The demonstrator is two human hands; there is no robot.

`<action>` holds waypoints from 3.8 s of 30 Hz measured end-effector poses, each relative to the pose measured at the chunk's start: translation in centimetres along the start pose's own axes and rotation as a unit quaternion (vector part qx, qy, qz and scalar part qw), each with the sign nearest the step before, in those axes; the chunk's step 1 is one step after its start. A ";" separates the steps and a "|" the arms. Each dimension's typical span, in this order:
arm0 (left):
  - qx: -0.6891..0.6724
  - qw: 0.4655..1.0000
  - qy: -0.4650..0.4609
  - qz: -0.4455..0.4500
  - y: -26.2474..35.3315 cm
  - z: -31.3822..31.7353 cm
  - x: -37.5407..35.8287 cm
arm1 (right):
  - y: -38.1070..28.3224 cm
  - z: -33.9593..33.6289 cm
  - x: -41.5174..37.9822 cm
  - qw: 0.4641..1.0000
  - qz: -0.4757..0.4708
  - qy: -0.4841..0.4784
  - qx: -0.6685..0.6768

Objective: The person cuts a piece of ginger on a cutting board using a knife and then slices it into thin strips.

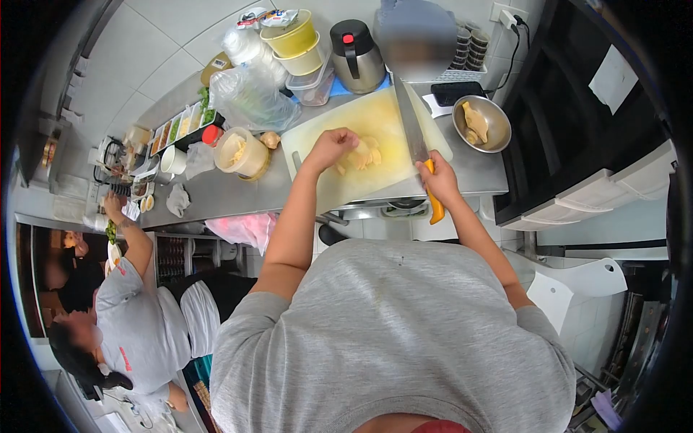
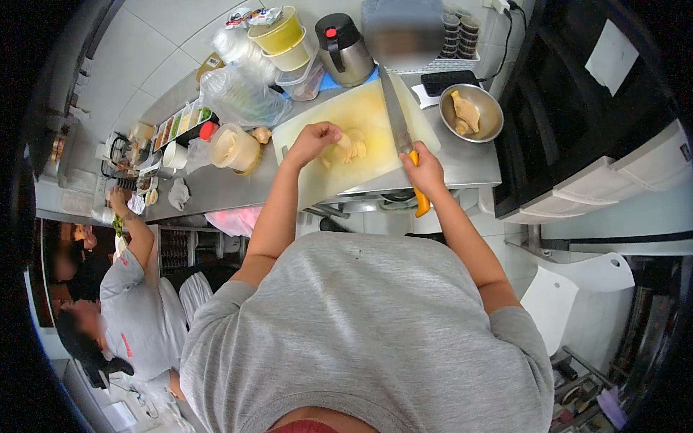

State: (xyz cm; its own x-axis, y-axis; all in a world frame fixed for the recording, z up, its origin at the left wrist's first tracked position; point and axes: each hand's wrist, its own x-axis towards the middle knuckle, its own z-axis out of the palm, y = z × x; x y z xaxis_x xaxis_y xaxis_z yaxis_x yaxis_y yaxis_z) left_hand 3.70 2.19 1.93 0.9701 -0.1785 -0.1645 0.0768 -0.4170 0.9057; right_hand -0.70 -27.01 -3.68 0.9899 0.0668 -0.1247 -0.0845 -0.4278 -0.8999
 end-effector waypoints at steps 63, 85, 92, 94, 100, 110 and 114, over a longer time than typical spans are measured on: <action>-0.036 0.990 0.134 -0.020 -3.1 2.2 -0.2 | 0.3 0.2 0.1 1.000 -0.009 0.009 0.010; 0.359 0.928 0.005 -0.100 0.1 3.5 5.9 | 0.0 0.1 0.1 1.000 -0.007 -0.001 0.020; 0.335 0.941 0.003 -0.055 -0.2 3.2 5.5 | 0.3 0.2 0.1 1.000 -0.005 0.001 0.002; 0.339 0.939 -0.008 -0.050 0.0 3.1 5.4 | 0.1 0.1 0.1 1.000 -0.002 0.001 -0.003; 0.153 0.988 0.004 0.024 -2.5 3.0 6.8 | 0.5 0.2 0.3 1.000 -0.007 0.003 -0.003; 0.070 0.992 -0.093 0.044 1.7 -0.9 1.8 | 0.7 0.2 0.3 1.000 -0.016 0.001 0.012; 0.181 0.978 -0.103 0.026 0.4 -1.3 -0.3 | 1.0 0.4 0.5 1.000 -0.018 0.002 0.006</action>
State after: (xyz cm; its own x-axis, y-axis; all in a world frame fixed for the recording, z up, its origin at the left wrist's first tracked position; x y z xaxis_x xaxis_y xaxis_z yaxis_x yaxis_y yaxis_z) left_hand 3.70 3.27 2.88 0.9011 -0.3676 -0.2298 -0.0941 -0.6833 0.7240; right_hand -0.32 -27.06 -4.76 0.9929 0.0773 -0.0908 -0.0508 -0.4146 -0.9086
